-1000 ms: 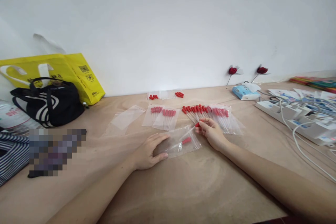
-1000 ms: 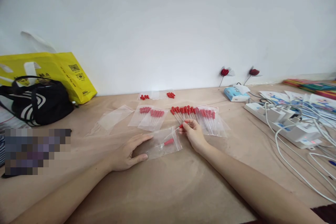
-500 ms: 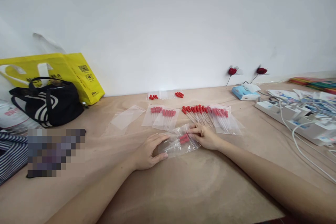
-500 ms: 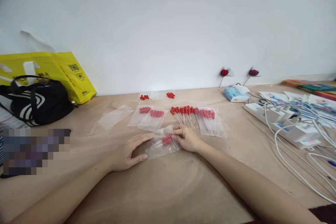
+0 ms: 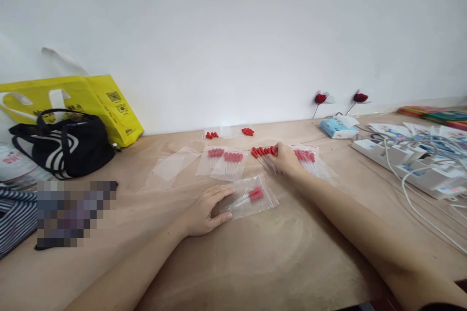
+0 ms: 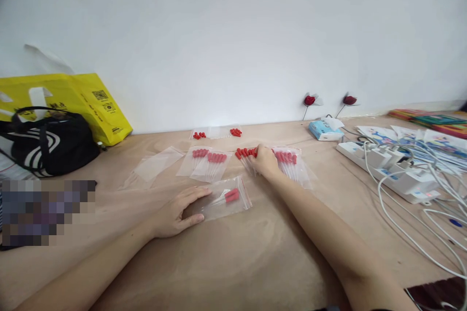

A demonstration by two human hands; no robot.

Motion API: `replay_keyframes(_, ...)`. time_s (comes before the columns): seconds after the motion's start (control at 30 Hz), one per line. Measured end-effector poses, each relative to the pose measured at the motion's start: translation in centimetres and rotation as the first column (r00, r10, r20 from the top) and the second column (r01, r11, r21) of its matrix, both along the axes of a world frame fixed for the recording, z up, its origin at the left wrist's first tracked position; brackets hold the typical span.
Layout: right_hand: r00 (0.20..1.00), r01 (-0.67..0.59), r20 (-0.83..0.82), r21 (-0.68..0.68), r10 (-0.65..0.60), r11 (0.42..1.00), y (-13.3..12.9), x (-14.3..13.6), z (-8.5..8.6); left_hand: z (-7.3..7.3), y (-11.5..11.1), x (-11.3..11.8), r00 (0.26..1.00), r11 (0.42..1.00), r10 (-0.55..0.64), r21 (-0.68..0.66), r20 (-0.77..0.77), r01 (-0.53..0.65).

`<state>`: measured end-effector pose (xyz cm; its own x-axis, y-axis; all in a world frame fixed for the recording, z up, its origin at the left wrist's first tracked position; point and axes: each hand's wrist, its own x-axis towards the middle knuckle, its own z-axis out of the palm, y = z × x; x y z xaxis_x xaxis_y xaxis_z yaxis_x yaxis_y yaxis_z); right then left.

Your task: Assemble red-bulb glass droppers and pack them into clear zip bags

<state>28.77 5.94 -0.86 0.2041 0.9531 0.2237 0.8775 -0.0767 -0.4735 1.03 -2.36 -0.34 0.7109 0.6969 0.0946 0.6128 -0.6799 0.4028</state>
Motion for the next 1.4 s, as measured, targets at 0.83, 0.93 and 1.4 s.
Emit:
replay_keyframes(0.83, 0.722, -0.014, -0.677, 0.193, 0.144, 0.981, -2.4, 1.3, -0.8, -0.1, 0.0, -0.2, 1.0, 1.0, 0.022, -0.019, -0.01, -0.022)
replay_keyframes(0.93, 0.555, -0.007, -0.811, 0.217, 0.184, 0.976, -4.1, 0.7, -1.9, -0.2, 0.0, -0.2, 1.0, 1.0, 0.02, -0.022, -0.004, -0.02)
replay_keyframes(1.4, 0.322, -0.395, -0.92, 0.085, 0.224, 0.915, -6.7, -1.8, -2.6, 0.3, -0.1, 0.1, 0.999, 1.0, -0.013, -0.008, 0.049, 0.014)
